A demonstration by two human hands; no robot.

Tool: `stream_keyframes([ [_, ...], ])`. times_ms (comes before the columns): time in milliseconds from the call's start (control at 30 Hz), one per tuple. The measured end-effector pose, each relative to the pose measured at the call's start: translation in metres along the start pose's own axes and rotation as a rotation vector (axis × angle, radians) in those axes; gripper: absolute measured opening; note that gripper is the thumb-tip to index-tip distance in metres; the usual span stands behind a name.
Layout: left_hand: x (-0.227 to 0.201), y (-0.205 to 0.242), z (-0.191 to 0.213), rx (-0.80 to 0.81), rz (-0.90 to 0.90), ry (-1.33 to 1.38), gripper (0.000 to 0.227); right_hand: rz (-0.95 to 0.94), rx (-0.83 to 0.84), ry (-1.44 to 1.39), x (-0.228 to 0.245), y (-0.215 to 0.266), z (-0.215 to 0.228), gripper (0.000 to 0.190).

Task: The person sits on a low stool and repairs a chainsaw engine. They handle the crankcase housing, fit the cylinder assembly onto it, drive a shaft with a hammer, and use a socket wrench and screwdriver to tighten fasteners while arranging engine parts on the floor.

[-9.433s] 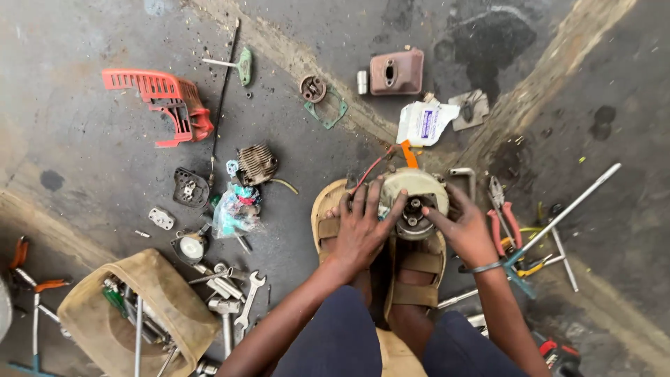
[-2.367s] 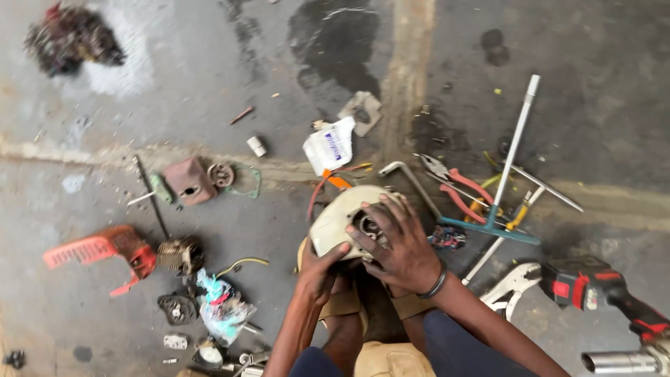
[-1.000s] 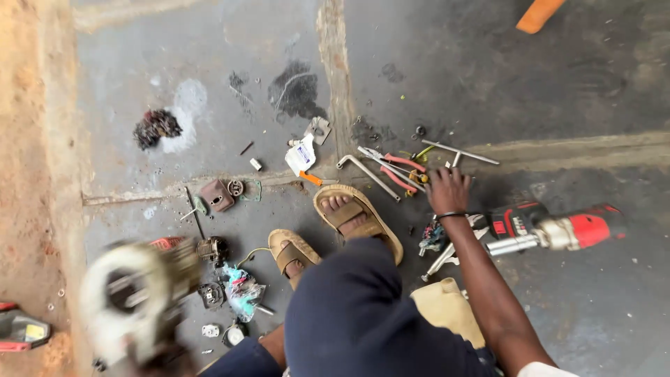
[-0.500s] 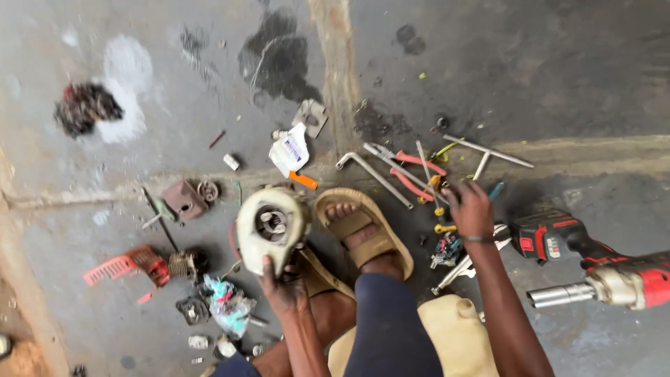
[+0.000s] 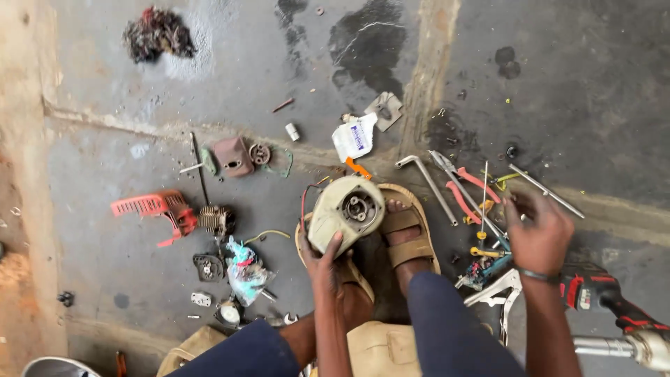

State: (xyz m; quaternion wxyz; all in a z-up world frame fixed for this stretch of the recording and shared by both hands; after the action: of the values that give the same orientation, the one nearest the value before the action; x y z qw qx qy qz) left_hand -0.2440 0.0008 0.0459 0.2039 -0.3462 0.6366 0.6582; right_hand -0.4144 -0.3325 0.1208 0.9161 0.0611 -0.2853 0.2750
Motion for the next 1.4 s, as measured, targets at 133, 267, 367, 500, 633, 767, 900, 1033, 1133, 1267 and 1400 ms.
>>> stream_keyframes([
  [133, 0.018, -0.005, 0.009, -0.106, 0.152, 0.048, 0.097, 0.166, 0.167, -0.297, 0.115, -0.025, 0.003, 0.021],
  [267, 0.024, -0.009, 0.017, -0.127, 0.106, 0.146, 0.088, 0.359, 0.407, -0.344, 0.193, -0.025, -0.054, 0.021],
  [367, 0.037, -0.015, 0.025, -0.157, -0.025, 0.171, 0.089, 0.463, 0.656, -0.267, 0.209, -0.011, -0.113, 0.022],
  [500, 0.044, -0.018, 0.031, -0.139, -0.040, 0.192, 0.091, 0.454, 0.750, -0.164, 0.201, 0.017, -0.169, 0.024],
  [633, 0.040, -0.013, 0.027, -0.098, -0.144, 0.252, 0.086, 0.512, 0.665, -0.104, 0.203, 0.039, -0.180, 0.023],
  [767, 0.050, -0.013, 0.027, -0.125, -0.110, 0.263, 0.082, 0.622, 0.609, -0.067, 0.220, 0.051, -0.173, 0.020],
  [900, 0.045, -0.010, 0.026, -0.117, -0.206, 0.256, 0.077, 0.695, 0.547, 0.050, 0.228, 0.063, -0.176, 0.016],
  [1033, 0.047, -0.011, 0.025, -0.116, -0.280, 0.280, 0.077, 0.726, 0.479, 0.118, 0.223, 0.067, -0.173, 0.014],
  [1133, 0.046, -0.011, 0.025, -0.118, -0.239, 0.304, 0.076, 0.674, 0.512, 0.063, 0.212, 0.065, -0.174, 0.019],
  [1267, 0.051, -0.012, 0.024, -0.142, -0.239, 0.247, 0.075, 0.621, 0.535, 0.029, 0.210, 0.064, -0.174, 0.024],
  [1400, 0.052, -0.014, 0.023, -0.146, -0.236, 0.285, 0.078, 0.652, 0.498, 0.130, 0.212, 0.063, -0.175, 0.021],
])
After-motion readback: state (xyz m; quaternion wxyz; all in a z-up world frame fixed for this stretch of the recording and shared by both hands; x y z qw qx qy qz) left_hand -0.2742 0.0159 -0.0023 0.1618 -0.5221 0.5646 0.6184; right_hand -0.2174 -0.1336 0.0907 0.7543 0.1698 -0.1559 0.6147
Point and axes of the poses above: each hand's wrist, its own y-axis away from the middle knuckle, its own z-axis out of the back of the hand, x = y × z, the point moved 6 cm from there along -y, towards the middle knuckle, and after that the axes turned 5 degrees about -x, right-handed, at the moved point
